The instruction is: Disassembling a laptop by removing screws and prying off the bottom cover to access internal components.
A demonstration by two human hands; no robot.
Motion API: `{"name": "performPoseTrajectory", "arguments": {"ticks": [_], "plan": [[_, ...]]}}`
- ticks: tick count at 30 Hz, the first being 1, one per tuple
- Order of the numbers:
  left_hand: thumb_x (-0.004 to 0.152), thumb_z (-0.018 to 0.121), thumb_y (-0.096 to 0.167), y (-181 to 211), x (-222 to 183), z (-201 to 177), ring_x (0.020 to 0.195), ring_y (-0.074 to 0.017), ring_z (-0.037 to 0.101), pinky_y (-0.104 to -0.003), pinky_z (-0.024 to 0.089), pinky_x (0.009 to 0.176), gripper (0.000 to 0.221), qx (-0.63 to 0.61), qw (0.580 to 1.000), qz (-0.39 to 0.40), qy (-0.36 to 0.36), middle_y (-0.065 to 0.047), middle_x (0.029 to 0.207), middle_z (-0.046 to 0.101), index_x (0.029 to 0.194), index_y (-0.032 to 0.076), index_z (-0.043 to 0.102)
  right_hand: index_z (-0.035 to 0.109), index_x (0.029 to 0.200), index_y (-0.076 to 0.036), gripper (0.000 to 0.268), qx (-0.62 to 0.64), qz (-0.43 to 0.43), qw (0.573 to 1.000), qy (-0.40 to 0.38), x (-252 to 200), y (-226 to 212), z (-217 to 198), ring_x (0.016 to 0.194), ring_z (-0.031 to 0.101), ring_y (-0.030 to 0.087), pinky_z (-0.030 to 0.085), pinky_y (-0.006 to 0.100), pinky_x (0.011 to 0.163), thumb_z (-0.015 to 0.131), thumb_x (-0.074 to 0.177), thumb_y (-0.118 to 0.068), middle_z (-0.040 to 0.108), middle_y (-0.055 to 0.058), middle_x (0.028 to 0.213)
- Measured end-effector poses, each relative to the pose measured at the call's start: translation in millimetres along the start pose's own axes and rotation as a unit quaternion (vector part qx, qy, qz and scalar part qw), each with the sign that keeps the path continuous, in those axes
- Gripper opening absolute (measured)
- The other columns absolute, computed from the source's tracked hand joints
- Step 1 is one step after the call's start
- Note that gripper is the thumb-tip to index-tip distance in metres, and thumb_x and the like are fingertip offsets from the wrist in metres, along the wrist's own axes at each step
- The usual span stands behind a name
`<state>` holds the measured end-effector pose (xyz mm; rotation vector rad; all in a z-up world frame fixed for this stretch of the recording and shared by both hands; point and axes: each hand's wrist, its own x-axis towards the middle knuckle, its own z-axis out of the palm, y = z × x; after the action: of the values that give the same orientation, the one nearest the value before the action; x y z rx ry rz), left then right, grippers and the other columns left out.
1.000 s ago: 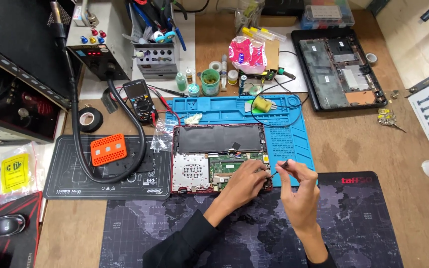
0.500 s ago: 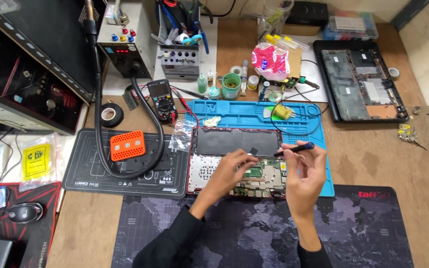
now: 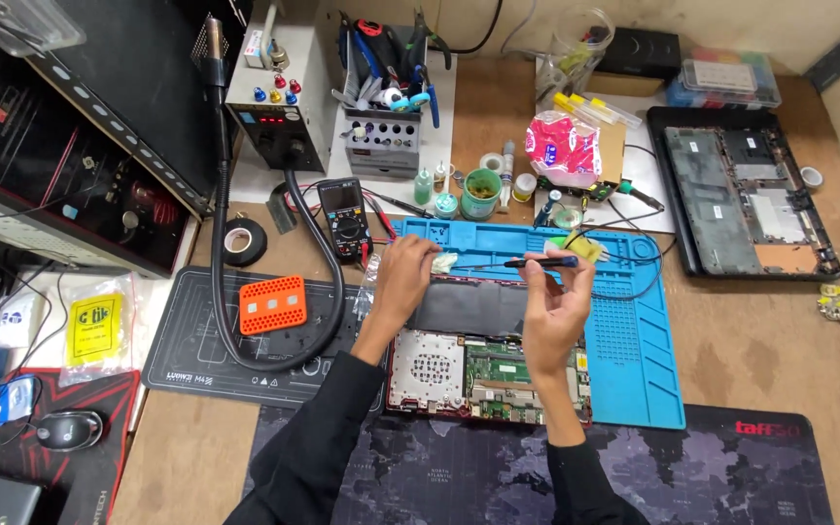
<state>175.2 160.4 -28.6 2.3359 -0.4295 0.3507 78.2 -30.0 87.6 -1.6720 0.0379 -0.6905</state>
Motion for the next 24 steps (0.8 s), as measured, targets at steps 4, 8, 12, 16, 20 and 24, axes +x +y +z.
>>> {"name": "performPoseTrajectory", "arguments": {"ticks": [4, 8, 12, 16, 20, 24], "plan": [[0.094, 0.069, 0.014, -25.1, 20.5, 26.6, 0.089, -0.0291, 0.064, -0.04, 0.048, 0.082, 0.008, 0.089, 0.996, -0.007, 0.019, -0.006, 0.089, 0.065, 0.098, 0.013, 0.075, 0.049, 0.12, -0.003, 0.016, -0.005, 0.005, 1.0, -0.005, 1.4, 3.9, 9.7, 0.098, 0.075, 0.027, 0.064, 0.039, 0.087, 0.058, 0.106, -0.003, 0.069, 0.016, 0.109], [0.091, 0.069, 0.013, -52.8, 38.6, 54.7, 0.091, -0.0301, 0.06, -0.043, 0.048, 0.083, 0.004, 0.144, 0.989, -0.003, 0.016, -0.007, 0.089, 0.062, 0.091, 0.013, 0.072, 0.051, 0.119, -0.003, 0.017, -0.013, -0.004, 1.0, -0.007, 3.1, 5.1, 11.9, 0.097, 0.075, 0.029, 0.065, 0.038, 0.087, 0.06, 0.105, -0.003, 0.069, 0.016, 0.107], [0.085, 0.071, 0.006, -63.5, 44.3, 68.8, 0.088, -0.0318, 0.06, -0.043, 0.05, 0.078, 0.006, 0.186, 0.982, 0.006, 0.004, -0.011, 0.087, 0.063, 0.08, 0.008, 0.074, 0.05, 0.12, -0.004, 0.018, -0.02, -0.005, 1.0, -0.005, 3.5, 5.3, 10.2, 0.099, 0.075, 0.028, 0.064, 0.037, 0.089, 0.06, 0.105, -0.002, 0.068, 0.015, 0.107], [0.083, 0.072, 0.003, -51.5, 45.1, 66.5, 0.089, -0.0329, 0.059, -0.043, 0.05, 0.076, 0.005, 0.205, 0.979, -0.002, -0.001, -0.015, 0.089, 0.065, 0.078, 0.003, 0.074, 0.049, 0.121, -0.004, 0.018, -0.025, -0.006, 1.0, -0.007, 6.6, 2.3, 6.9, 0.099, 0.075, 0.027, 0.063, 0.036, 0.09, 0.059, 0.105, -0.003, 0.068, 0.015, 0.108], [0.079, 0.069, -0.006, -28.7, 50.4, 52.1, 0.083, -0.0332, 0.058, -0.042, 0.049, 0.071, 0.011, 0.195, 0.981, -0.008, -0.009, -0.016, 0.08, 0.061, 0.071, 0.001, 0.068, 0.049, 0.122, -0.004, 0.019, -0.026, -0.017, 0.999, -0.01, 8.6, 2.9, 5.5, 0.1, 0.075, 0.026, 0.063, 0.034, 0.089, 0.059, 0.105, -0.004, 0.067, 0.014, 0.108], [0.077, 0.068, -0.012, -38.7, 60.8, 61.9, 0.082, -0.0327, 0.061, -0.041, 0.051, 0.073, 0.017, 0.197, 0.979, 0.02, -0.039, -0.016, 0.076, 0.064, 0.069, 0.002, 0.067, 0.049, 0.123, -0.003, 0.019, -0.025, -0.019, 0.999, -0.01, 8.1, -0.1, 8.1, 0.102, 0.074, 0.028, 0.063, 0.036, 0.09, 0.058, 0.106, -0.004, 0.067, 0.015, 0.108]]}}
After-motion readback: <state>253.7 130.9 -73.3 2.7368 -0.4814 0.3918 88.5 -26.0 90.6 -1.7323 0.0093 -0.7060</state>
